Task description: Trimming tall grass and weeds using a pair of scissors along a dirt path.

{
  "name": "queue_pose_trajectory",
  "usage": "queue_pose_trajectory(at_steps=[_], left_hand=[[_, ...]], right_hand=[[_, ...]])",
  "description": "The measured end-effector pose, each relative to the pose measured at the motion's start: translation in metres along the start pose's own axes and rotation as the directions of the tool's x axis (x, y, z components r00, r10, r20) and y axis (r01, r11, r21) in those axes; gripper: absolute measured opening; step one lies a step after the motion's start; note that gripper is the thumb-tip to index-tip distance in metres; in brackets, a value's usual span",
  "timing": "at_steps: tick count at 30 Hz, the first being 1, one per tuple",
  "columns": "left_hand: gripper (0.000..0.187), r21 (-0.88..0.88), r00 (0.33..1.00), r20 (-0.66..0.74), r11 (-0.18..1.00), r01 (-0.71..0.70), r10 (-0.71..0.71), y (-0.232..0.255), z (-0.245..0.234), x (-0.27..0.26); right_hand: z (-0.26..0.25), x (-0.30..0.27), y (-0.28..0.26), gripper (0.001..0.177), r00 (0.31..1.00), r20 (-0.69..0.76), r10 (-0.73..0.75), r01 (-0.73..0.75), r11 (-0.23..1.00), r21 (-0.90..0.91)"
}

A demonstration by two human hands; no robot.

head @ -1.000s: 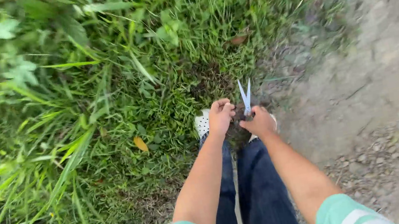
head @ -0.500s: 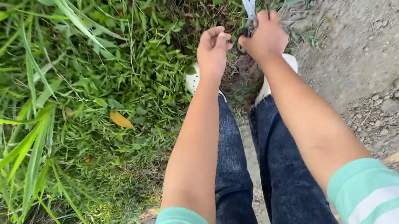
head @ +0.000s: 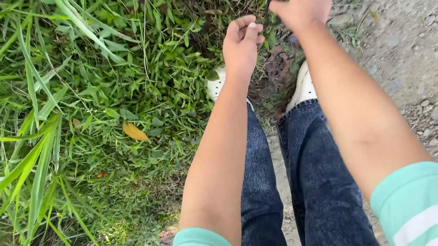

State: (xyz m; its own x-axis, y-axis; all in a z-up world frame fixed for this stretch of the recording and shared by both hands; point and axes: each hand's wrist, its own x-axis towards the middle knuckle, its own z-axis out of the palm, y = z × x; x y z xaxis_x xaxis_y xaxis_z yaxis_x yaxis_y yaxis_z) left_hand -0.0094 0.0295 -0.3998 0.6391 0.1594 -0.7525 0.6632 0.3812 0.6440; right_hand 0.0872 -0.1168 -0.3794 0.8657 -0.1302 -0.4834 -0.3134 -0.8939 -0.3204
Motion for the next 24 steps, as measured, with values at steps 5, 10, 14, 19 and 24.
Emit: queue_pose_trajectory(at_steps=[5,10,14,19,24], left_hand=[[0.023,-0.033,1.000,0.006,0.999,0.019,-0.019,-0.003,0.000,0.001],[0.023,-0.014,0.998,0.000,0.998,0.059,-0.059,0.002,0.006,-0.003],[0.022,-0.040,0.999,-0.010,0.998,0.050,-0.051,0.005,0.013,-0.008],[0.023,-0.031,0.994,-0.016,0.993,0.111,-0.111,0.005,0.012,-0.010],[0.023,-0.016,0.996,-0.023,0.996,0.085,-0.086,-0.015,0.005,-0.007]], right_hand=[[0.017,0.010,0.026,0.036,0.991,-0.016,-0.130,0.130,0.966,0.225],[0.016,-0.026,0.030,0.033,0.982,-0.102,-0.162,0.184,0.943,0.277],[0.011,-0.065,0.027,0.039,0.994,-0.105,-0.030,0.067,0.930,0.361],[0.017,-0.064,0.015,0.041,0.999,0.037,-0.028,0.015,0.952,0.306],[0.012,-0.007,-0.004,0.040,0.985,0.167,-0.048,0.002,0.964,0.265]])
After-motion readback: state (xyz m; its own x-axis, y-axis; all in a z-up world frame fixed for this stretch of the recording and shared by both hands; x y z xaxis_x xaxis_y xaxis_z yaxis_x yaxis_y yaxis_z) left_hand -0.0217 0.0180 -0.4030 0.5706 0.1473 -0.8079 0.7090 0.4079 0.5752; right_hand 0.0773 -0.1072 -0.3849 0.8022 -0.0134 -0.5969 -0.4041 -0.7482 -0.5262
